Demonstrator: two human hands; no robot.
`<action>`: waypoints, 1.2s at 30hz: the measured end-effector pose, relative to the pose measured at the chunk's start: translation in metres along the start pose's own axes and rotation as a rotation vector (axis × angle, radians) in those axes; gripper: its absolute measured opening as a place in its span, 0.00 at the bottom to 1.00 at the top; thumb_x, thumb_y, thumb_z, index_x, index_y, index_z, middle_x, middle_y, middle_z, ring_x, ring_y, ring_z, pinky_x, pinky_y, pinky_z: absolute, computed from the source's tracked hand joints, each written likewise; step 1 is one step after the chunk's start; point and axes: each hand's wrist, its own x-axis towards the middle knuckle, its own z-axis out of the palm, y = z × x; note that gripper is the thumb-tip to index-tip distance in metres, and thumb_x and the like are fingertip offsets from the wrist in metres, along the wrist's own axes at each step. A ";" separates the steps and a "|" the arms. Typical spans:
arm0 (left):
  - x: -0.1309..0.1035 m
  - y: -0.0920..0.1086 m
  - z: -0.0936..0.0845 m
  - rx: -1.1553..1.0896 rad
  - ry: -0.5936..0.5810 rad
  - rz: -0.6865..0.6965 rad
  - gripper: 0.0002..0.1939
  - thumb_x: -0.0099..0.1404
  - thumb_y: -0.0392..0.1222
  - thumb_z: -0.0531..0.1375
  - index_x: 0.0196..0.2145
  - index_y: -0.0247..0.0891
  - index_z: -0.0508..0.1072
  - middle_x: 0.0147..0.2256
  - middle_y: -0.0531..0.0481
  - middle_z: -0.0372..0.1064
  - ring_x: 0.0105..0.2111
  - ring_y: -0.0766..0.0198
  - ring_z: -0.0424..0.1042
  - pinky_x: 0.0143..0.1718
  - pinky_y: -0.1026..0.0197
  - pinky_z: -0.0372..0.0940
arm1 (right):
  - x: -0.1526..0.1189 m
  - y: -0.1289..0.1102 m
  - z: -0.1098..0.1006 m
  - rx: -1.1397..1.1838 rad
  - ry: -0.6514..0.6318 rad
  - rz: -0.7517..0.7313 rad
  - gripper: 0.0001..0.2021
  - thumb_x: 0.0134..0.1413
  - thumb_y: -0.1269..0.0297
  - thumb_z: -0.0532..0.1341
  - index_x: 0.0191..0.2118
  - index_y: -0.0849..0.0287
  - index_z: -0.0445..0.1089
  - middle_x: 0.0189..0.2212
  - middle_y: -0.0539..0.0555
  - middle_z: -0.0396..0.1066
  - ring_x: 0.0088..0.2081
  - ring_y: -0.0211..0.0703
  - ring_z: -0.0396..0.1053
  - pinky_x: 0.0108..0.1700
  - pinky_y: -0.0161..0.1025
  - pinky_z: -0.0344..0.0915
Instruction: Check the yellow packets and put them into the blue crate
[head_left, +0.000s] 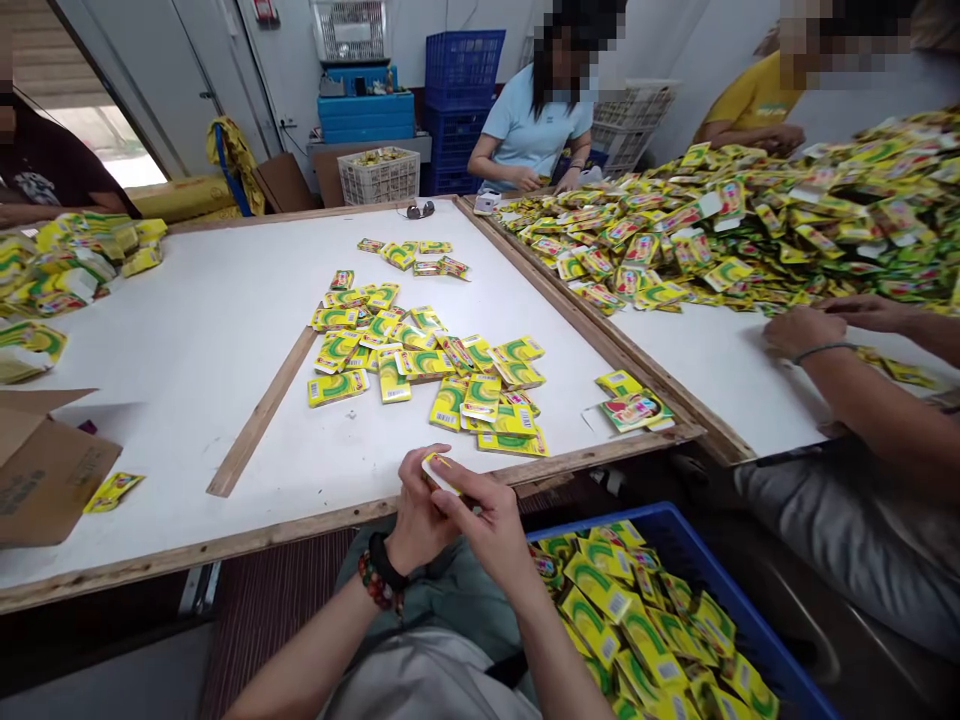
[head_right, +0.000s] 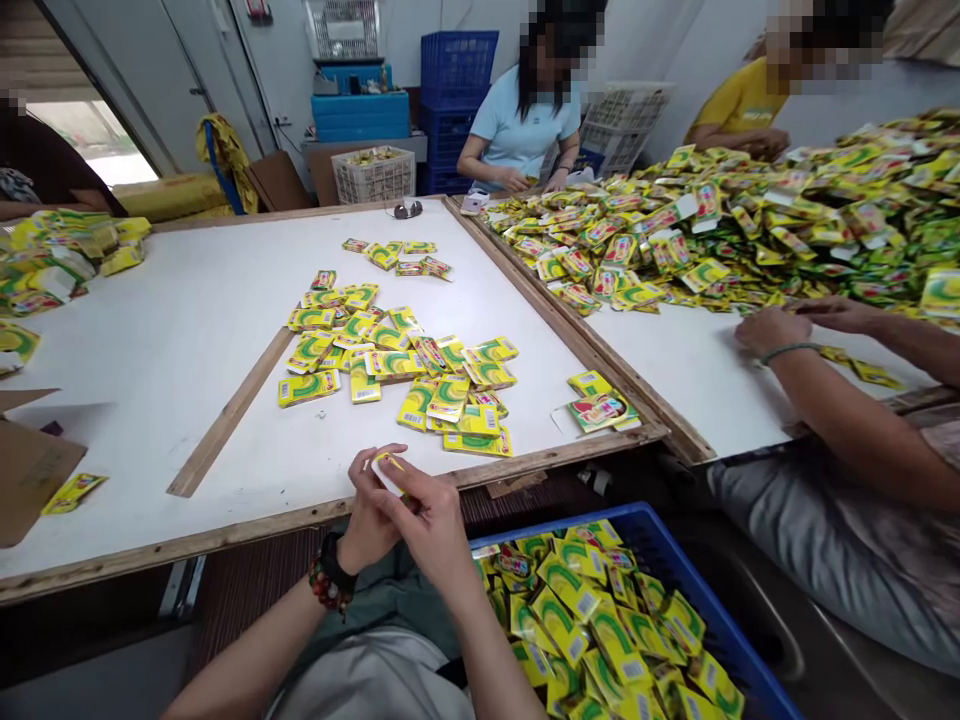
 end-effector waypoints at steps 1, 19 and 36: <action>0.001 0.001 -0.001 -0.010 -0.034 -0.024 0.38 0.57 0.42 0.61 0.58 0.40 0.43 0.54 0.37 0.61 0.51 0.53 0.68 0.49 0.49 0.64 | -0.001 0.000 0.001 -0.057 0.025 -0.039 0.12 0.54 0.63 0.63 0.45 0.53 0.77 0.45 0.54 0.77 0.47 0.49 0.74 0.51 0.45 0.69; -0.001 0.000 -0.001 0.108 -0.109 -0.155 0.35 0.55 0.46 0.61 0.56 0.38 0.53 0.51 0.38 0.64 0.42 0.53 0.72 0.42 0.51 0.67 | 0.004 -0.007 0.002 -0.198 -0.003 -0.129 0.13 0.55 0.65 0.61 0.46 0.53 0.76 0.44 0.54 0.77 0.44 0.51 0.76 0.46 0.44 0.72; 0.161 0.015 0.038 0.536 -0.486 0.012 0.14 0.59 0.28 0.58 0.42 0.36 0.75 0.42 0.41 0.72 0.45 0.52 0.71 0.48 0.51 0.66 | -0.020 0.032 -0.094 -0.865 0.157 -0.070 0.20 0.60 0.64 0.53 0.55 0.58 0.70 0.55 0.62 0.69 0.54 0.55 0.69 0.52 0.51 0.68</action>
